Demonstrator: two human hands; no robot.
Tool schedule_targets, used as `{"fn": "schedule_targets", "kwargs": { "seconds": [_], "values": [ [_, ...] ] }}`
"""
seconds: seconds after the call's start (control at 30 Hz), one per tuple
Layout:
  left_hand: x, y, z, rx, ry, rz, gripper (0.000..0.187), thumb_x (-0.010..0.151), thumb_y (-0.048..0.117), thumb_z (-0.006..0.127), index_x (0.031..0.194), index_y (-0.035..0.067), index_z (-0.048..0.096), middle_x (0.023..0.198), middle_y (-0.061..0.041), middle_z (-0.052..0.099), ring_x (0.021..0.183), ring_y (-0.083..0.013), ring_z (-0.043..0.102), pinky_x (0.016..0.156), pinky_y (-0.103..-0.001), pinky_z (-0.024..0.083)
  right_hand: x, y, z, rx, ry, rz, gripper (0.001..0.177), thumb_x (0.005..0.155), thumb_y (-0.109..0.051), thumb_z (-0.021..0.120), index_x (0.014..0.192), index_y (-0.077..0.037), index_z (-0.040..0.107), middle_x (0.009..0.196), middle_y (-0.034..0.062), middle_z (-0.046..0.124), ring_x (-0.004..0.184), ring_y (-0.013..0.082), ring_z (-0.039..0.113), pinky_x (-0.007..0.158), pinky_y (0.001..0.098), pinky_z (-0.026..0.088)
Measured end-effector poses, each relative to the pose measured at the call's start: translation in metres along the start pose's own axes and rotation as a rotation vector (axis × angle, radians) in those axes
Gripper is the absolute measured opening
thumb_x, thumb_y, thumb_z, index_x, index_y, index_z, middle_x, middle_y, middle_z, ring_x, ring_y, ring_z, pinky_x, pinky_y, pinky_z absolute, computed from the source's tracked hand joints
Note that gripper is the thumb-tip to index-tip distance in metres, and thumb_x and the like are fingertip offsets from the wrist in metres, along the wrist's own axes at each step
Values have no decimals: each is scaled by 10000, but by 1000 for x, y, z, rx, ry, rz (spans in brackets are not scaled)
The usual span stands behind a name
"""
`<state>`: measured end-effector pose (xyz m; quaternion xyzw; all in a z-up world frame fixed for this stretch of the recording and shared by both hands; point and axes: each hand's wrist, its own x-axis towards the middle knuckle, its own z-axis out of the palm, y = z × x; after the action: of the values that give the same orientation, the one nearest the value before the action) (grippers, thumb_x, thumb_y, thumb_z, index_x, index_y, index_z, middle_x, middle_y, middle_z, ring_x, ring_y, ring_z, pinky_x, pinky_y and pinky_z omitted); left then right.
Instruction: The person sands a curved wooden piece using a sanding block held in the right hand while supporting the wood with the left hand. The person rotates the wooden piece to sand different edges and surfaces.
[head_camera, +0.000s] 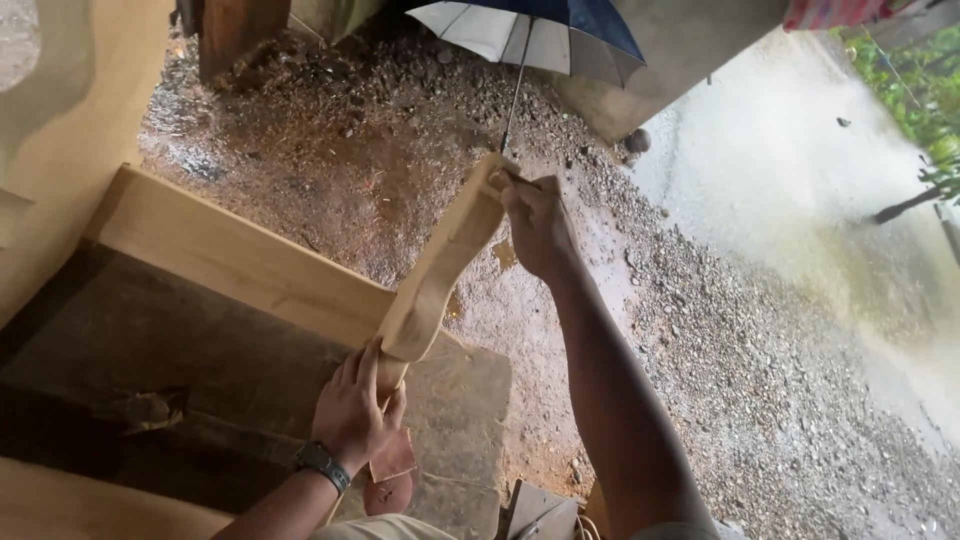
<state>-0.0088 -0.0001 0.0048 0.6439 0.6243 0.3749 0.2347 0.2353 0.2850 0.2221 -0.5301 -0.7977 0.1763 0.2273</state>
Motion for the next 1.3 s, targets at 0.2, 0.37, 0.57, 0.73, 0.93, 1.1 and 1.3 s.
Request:
{"fn": "schedule_targets", "kwargs": {
  "seconds": [0.2, 0.37, 0.57, 0.73, 0.93, 1.1, 1.3],
  "values": [
    [-8, 1, -4, 2, 39, 58, 845, 1037, 387, 757, 1769, 11, 565, 1578, -287, 749, 1281, -502, 791, 1027, -637, 670, -4, -1, 3, 1, 78, 168, 506, 1261, -447, 498, 1346, -29, 771, 1395, 176, 476, 1260, 337, 689, 973, 516, 809],
    [-5, 0, -1, -6, 9, 44, 855, 1056, 388, 751, 1795, 22, 526, 1604, -281, 736, 1242, -482, 801, 965, -627, 712, 3, 0, -6, -33, -2, 150, 579, 1292, -473, 440, 1672, -182, 766, 1429, 208, 425, 1273, 315, 623, 1034, 494, 752],
    [-3, -1, 0, -30, 57, 72, 833, 1038, 355, 771, 1757, -10, 563, 1581, -297, 746, 1320, -497, 782, 1018, -623, 701, 11, -15, 0, 3, -2, 77, 559, 1290, -480, 460, 1604, -94, 716, 1399, 221, 535, 1230, 346, 657, 1015, 500, 786],
    [-4, -2, -2, -19, 22, 22, 861, 1045, 395, 767, 1792, 34, 540, 1597, -272, 739, 1316, -475, 783, 987, -625, 713, 15, 25, -2, 20, 30, -40, 269, 1280, -301, 552, 1410, -104, 679, 1301, 197, 575, 930, 246, 619, 690, 351, 629],
    [-11, -3, -3, -11, 28, 47, 840, 1056, 395, 760, 1780, 22, 552, 1573, -264, 755, 1306, -458, 792, 980, -611, 713, -13, 4, -6, -20, 107, -89, 376, 1332, -200, 482, 1495, -129, 813, 1125, 131, 658, 806, 184, 595, 662, 281, 584],
    [-6, -4, 3, 6, 33, 39, 850, 1033, 396, 786, 1777, 54, 559, 1587, -235, 756, 1259, -437, 810, 933, -597, 726, -10, 29, -3, -38, 149, -101, 303, 1293, -149, 637, 1487, -73, 857, 1178, 97, 684, 952, 226, 619, 787, 366, 586],
    [-6, -7, 6, 32, 71, 67, 840, 1016, 386, 786, 1747, 31, 574, 1530, -242, 768, 1252, -450, 801, 954, -603, 705, -13, 55, 11, 53, 224, -223, 373, 1343, -197, 566, 1671, -205, 743, 1224, 99, 606, 1000, 202, 606, 795, 293, 678]
  ]
}}
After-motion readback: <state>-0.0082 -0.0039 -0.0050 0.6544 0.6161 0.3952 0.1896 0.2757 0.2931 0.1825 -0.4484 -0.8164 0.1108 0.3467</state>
